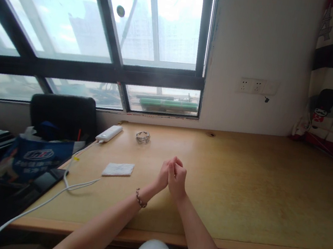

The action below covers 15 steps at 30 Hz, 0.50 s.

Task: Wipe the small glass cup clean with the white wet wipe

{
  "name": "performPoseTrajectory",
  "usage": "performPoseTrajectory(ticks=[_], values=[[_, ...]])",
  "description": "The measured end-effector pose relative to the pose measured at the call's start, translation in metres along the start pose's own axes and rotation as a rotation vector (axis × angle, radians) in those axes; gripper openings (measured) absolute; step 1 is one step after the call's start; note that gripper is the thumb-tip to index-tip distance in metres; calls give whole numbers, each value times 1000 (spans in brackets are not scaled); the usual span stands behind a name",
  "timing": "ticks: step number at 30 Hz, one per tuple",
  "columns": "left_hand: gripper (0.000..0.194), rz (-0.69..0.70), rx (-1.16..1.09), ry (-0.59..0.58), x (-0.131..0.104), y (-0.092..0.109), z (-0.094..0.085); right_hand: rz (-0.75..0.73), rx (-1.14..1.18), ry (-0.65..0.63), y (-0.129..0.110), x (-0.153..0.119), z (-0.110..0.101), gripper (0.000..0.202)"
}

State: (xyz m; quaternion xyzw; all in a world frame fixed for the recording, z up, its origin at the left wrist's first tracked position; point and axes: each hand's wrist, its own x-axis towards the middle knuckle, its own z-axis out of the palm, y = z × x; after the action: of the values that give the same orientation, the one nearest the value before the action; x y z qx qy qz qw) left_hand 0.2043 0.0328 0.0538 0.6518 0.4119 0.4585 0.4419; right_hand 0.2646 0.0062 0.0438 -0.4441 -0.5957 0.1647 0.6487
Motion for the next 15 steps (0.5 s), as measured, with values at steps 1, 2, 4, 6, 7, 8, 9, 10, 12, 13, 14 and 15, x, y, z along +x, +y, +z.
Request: performPoseTrajectory(ticks=[1,2,4,6,7,8,9,10,12,13,14,15], values=[[44,139,1,-80,-11,14,-4,-135,-64,-18,-13,-4,-8,41],[45,285,8,-138,-23,29,-10,-303,-121,-54,-27,-8,-16,39],[48,549,14,-225,-53,57,-22,-647,-223,-144,-57,-18,-32,40],[46,749,44,-258,-82,81,-34,-853,-240,-231,-88,-26,-42,44],[43,796,88,-242,-95,91,-39,-887,-213,-235,-102,-29,-45,45],[42,827,134,-212,-106,98,-44,-905,-176,-248,-114,-32,-47,44],[42,851,172,-195,-115,105,-49,-897,-143,-289,-125,-34,-48,44],[41,861,196,-164,-123,109,-53,-870,-123,-342,-134,-36,-48,42],[42,887,253,-137,-135,114,-60,-835,-99,-429,-147,-39,-48,37],[44,903,286,-132,-140,115,-63,-830,-106,-457,-152,-40,-48,35],[46,908,322,-117,-145,115,-66,-831,-121,-470,-156,-42,-48,32],[48,904,353,-89,-149,115,-69,-835,-142,-472,-159,-44,-48,30]])
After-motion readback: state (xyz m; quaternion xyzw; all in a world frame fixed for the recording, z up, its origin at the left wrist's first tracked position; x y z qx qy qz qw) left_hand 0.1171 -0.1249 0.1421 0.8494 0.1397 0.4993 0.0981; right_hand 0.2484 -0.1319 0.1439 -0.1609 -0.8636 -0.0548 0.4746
